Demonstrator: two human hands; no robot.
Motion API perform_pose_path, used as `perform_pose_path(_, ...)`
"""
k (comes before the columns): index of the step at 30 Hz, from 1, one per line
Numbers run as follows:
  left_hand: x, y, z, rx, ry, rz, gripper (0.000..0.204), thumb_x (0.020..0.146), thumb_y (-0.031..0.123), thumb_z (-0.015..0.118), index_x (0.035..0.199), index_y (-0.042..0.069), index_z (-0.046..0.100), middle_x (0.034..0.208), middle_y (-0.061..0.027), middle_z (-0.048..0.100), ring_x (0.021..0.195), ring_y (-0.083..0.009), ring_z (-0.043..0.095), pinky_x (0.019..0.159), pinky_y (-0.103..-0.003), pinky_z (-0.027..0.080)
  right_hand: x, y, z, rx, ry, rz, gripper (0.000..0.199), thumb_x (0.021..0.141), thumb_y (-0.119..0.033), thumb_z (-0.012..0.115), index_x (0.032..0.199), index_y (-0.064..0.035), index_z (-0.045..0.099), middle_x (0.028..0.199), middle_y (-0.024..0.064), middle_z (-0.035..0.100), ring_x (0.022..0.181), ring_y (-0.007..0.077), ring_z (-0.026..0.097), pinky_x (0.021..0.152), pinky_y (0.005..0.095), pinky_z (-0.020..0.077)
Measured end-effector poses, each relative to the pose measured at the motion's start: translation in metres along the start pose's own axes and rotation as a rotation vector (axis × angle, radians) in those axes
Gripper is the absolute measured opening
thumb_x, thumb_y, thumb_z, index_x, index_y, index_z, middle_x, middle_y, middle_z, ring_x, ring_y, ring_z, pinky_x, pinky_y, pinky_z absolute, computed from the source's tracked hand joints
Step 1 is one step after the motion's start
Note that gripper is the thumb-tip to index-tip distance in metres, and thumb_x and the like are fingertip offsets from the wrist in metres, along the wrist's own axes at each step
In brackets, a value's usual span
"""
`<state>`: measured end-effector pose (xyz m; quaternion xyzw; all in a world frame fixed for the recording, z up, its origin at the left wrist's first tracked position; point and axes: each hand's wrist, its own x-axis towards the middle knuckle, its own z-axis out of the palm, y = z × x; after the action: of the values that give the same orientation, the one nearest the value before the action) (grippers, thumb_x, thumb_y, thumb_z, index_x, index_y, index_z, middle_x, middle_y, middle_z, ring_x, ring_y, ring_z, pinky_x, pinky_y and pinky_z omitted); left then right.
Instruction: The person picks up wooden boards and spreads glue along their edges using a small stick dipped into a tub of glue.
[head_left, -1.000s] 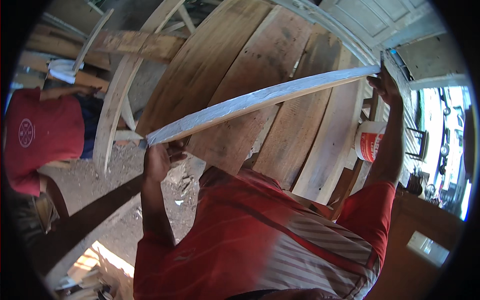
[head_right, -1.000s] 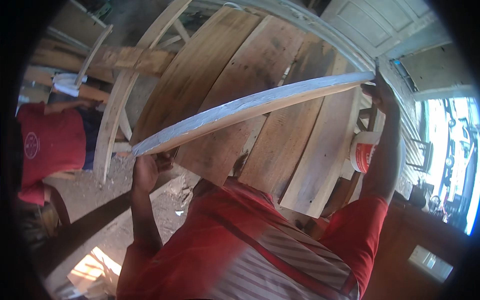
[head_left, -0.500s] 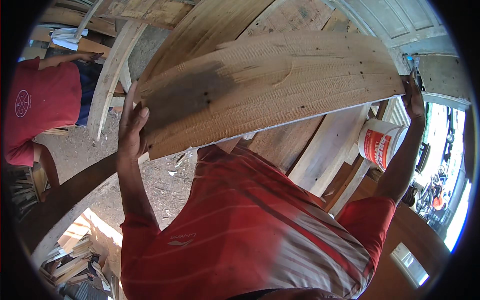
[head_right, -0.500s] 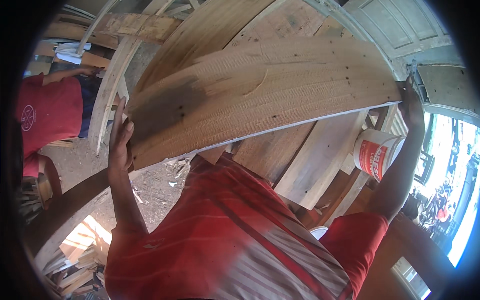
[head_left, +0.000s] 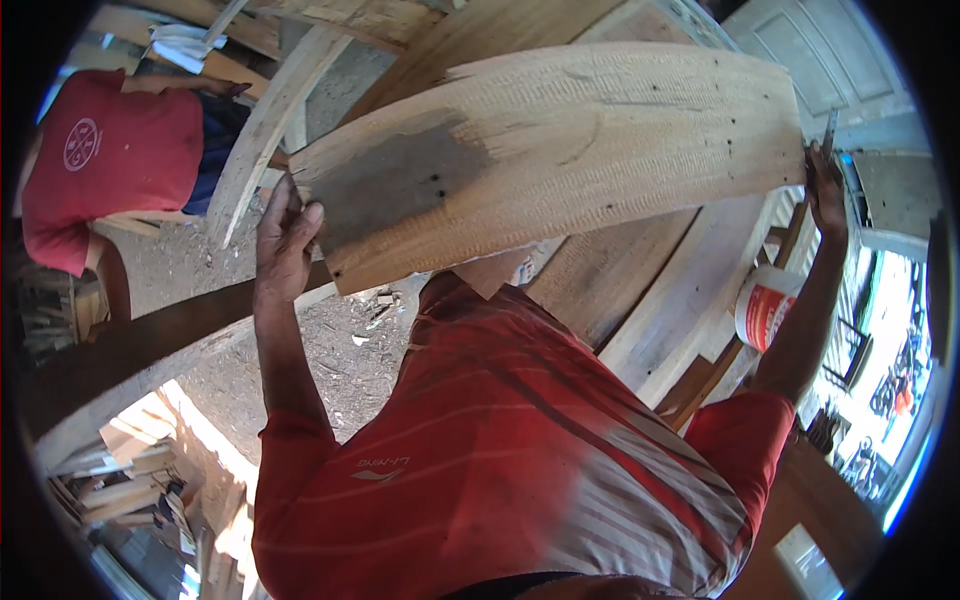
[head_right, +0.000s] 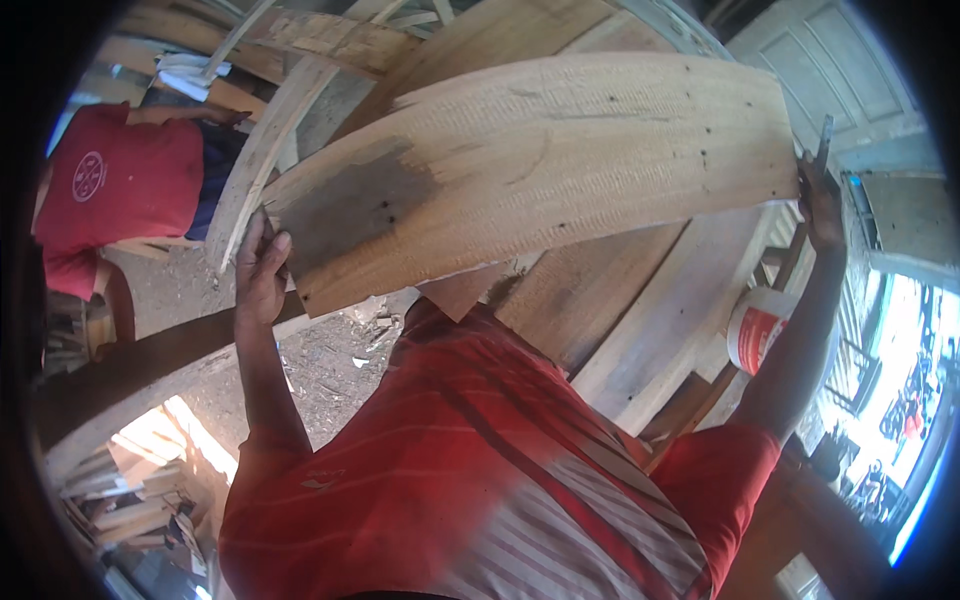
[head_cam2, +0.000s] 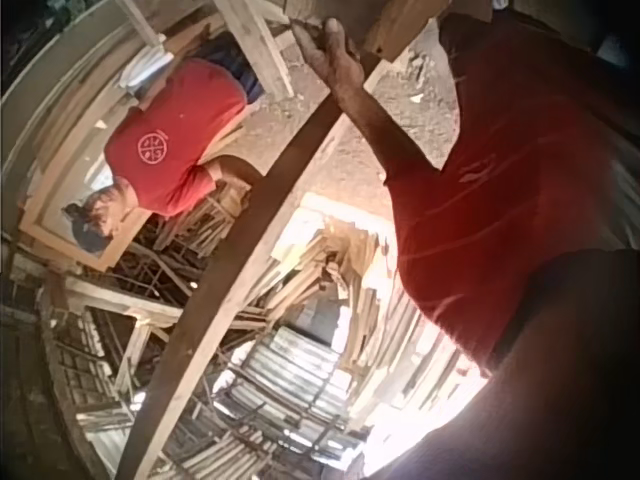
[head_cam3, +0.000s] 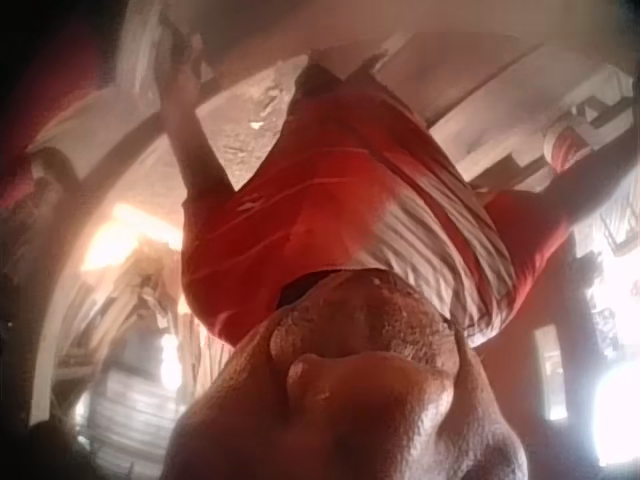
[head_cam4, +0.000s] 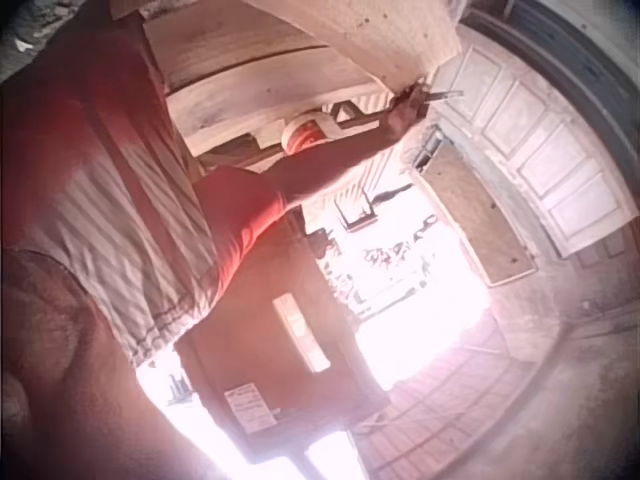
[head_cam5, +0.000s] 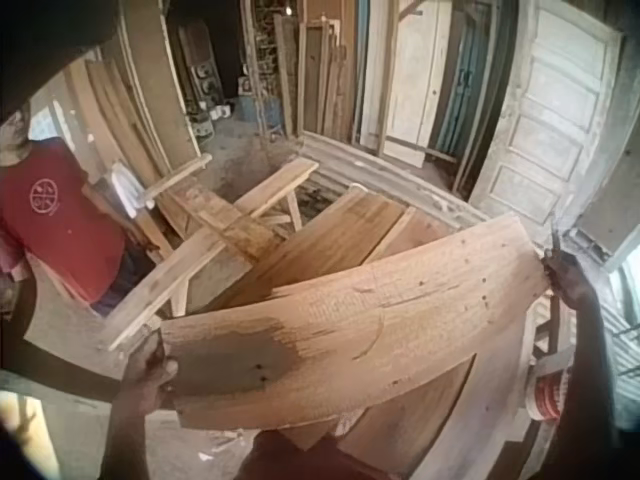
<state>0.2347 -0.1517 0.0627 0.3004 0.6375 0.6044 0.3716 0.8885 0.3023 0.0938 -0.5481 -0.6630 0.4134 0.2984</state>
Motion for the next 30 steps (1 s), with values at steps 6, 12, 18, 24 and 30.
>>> perform_pose_path(6, -0.003, -0.013, -0.022, 0.012, -0.052, -0.156, 0.058, 0.097, 0.022, 0.075, 0.147, 0.004, 0.052, 0.112, 0.0055, 0.064, 0.09, -0.0026, 0.054, 0.074, -0.019, 0.043, 0.01, -0.028, 0.05, -0.205, 0.075, 0.117, 0.043, 0.093, -0.059, 0.07, 0.085, -0.0178, 0.059, 0.065, -0.0093, 0.038, 0.051, 0.0036, 0.03, 0.046, 0.0253, 0.0226)
perform_pose_path(12, 0.028, -0.019, -0.055, -0.075, 0.034, -0.184, 0.055, 0.098, 0.024, 0.073, 0.146, 0.004, 0.054, 0.112, 0.0044, 0.063, 0.093, -0.0031, 0.054, 0.077, -0.02, 0.042, 0.052, -0.051, 0.128, -0.277, 0.025, -0.034, 0.043, 0.096, -0.055, 0.069, 0.083, -0.0149, 0.06, 0.065, -0.0084, 0.036, 0.054, 0.0045, 0.031, 0.049, 0.0276, 0.0233)
perform_pose_path(18, 0.089, -0.023, -0.109, -0.289, 0.11, -0.108, 0.066, 0.102, 0.034, 0.06, 0.157, 0.004, 0.04, 0.149, -0.0105, 0.054, 0.135, -0.0214, 0.054, 0.11, -0.039, 0.046, 0.12, -0.099, 0.212, -0.439, -0.073, -0.087, 0.053, 0.095, -0.061, 0.066, 0.111, -0.0103, 0.07, 0.074, -0.0071, 0.048, 0.061, 0.0048, 0.037, 0.053, 0.0279, 0.0281)
perform_pose_path(24, 0.125, 0.025, -0.139, -0.252, 0.269, -0.05, 0.061, 0.101, 0.039, 0.064, 0.149, 0.004, 0.051, 0.14, -0.009, 0.062, 0.124, -0.0196, 0.062, 0.106, -0.035, 0.05, 0.143, -0.15, 0.252, -0.384, -0.075, 0.091, 0.062, 0.093, -0.063, 0.066, 0.128, -0.0125, 0.071, 0.078, -0.0109, 0.051, 0.06, 0.0018, 0.03, 0.052, 0.0229, 0.0216)
perform_pose_path(30, 0.094, 0.022, -0.127, -0.483, 0.197, -0.126, 0.064, 0.097, 0.044, 0.07, 0.145, 0.005, 0.052, 0.13, -0.0102, 0.065, 0.117, -0.0225, 0.067, 0.099, -0.038, 0.057, 0.114, -0.157, 0.213, -0.367, -0.011, 0.067, 0.047, 0.094, -0.063, 0.066, 0.102, -0.017, 0.071, 0.069, -0.0112, 0.042, 0.053, 0.0023, 0.026, 0.046, 0.0245, 0.0184)
